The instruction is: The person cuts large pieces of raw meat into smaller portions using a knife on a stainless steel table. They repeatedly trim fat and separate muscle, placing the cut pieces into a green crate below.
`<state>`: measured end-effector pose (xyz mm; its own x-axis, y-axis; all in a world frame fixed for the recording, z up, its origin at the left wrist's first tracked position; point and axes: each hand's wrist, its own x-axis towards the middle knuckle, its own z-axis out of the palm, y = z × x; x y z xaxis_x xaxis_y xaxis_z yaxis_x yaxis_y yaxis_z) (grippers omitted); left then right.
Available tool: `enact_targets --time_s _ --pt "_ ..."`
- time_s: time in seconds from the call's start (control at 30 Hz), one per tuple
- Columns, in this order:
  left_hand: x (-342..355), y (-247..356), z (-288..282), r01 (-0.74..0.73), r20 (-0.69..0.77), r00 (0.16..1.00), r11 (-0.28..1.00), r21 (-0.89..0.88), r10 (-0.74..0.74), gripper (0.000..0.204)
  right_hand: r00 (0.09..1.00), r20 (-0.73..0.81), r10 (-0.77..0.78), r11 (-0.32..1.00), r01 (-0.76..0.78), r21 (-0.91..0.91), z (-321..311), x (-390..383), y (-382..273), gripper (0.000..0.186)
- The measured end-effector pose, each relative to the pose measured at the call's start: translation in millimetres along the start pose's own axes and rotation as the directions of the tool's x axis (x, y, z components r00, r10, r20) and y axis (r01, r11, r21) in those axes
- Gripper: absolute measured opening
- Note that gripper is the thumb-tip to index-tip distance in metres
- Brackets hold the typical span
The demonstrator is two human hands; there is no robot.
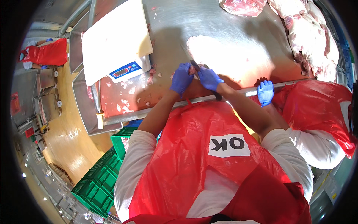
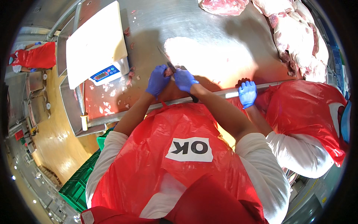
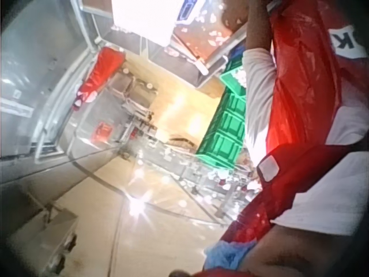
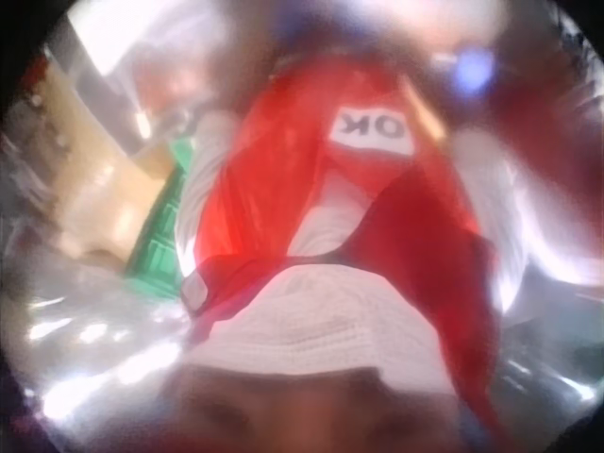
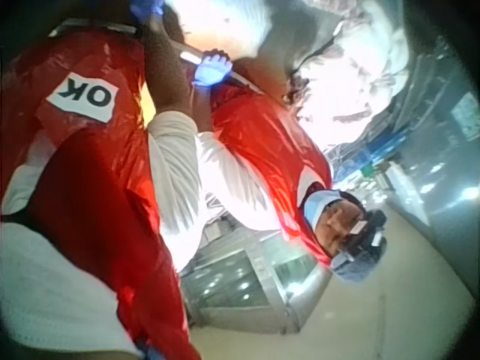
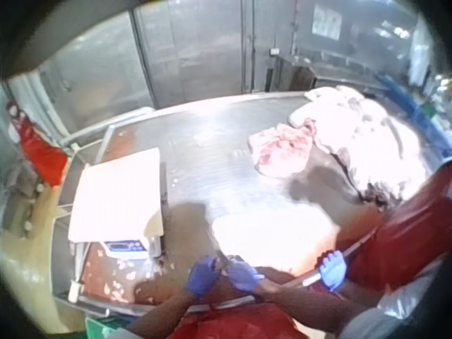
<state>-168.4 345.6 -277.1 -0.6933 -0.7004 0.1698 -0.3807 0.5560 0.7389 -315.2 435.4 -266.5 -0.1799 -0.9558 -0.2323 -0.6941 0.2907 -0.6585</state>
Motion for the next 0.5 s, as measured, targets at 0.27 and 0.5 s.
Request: enact_targets --time_s 0.27,0.5 --pt "3 6 -15 0.076 -0.056 0.995 0.997 -0.019 -0.077 0.011 0.954 0.233 0.188 0.977 -0.156 -0.146 -2 -34 -11 0.023" --pt "15 35 -61 0.043 -0.048 0.998 0.999 0.02 -0.042 0.007 0.97 0.22 0.1 0.948 -0.026 -0.316 -39 -78 46 0.017"
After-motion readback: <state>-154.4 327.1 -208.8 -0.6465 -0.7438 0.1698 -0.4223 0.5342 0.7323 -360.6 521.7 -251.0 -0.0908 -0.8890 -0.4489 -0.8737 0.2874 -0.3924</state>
